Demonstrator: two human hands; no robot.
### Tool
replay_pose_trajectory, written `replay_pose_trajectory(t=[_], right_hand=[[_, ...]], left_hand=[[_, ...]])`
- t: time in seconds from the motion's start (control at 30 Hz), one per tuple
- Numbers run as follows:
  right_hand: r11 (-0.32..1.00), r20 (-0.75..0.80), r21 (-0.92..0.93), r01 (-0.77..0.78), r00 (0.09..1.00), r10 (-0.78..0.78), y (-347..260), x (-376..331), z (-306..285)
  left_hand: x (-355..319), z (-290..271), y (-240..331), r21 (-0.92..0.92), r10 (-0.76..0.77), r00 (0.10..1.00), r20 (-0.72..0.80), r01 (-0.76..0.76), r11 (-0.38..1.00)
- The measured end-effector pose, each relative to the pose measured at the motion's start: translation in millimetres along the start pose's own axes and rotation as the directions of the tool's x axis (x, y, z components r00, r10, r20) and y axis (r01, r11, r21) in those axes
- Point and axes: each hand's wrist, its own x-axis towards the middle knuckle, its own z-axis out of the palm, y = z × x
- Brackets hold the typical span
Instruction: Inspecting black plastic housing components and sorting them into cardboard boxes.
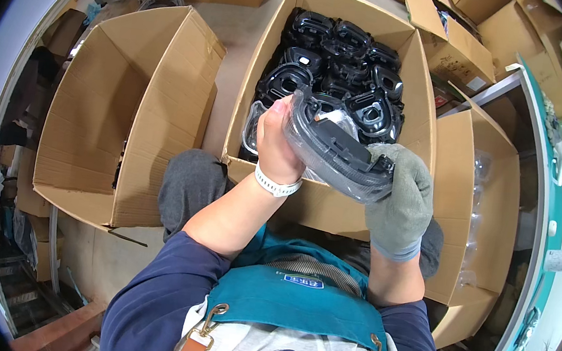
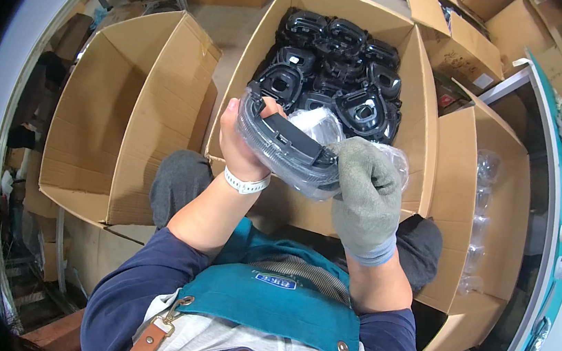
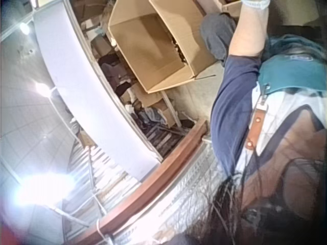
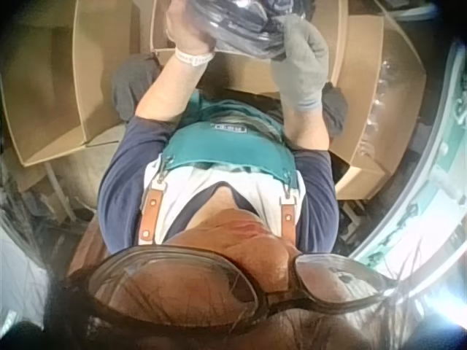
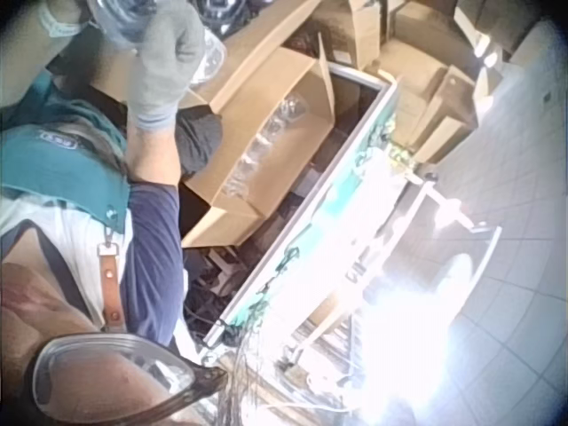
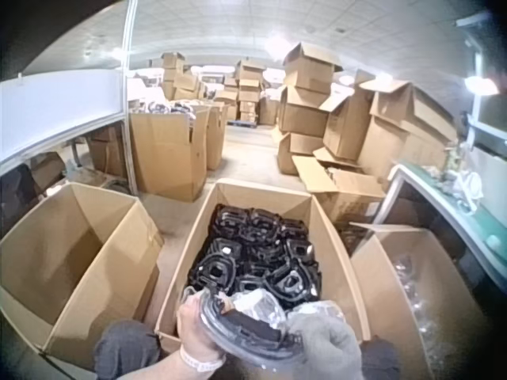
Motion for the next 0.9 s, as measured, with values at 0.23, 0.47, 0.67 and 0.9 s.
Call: replay_pose_trajectory(t=[0.23,0.47,0.67,0.9], right_hand=[[0.915,0.051,-0.271,0.298,0.954,-0.296,15,-5,9],[0.726,0.157,-0.526,0.443,0.890,-0.429,27,-13,21],[0.555,0.269,-0.610,0.565,0.807,-0.525,20,3,23],[0.736,0.008,-0.651,0.185,0.971,-0.237,38,58,-10]], left_hand=[[3,14,12,0.111,-0.003,0.999,-0.054,0.009,0.994],[-8,13,5,0.141,0.084,0.985,-0.151,-0.063,0.988],[-1,-8,10,0.148,0.149,0.974,-0.171,-0.124,0.981],[40,-45,190,0.644,0.647,0.697,-0.308,-0.348,0.681]])
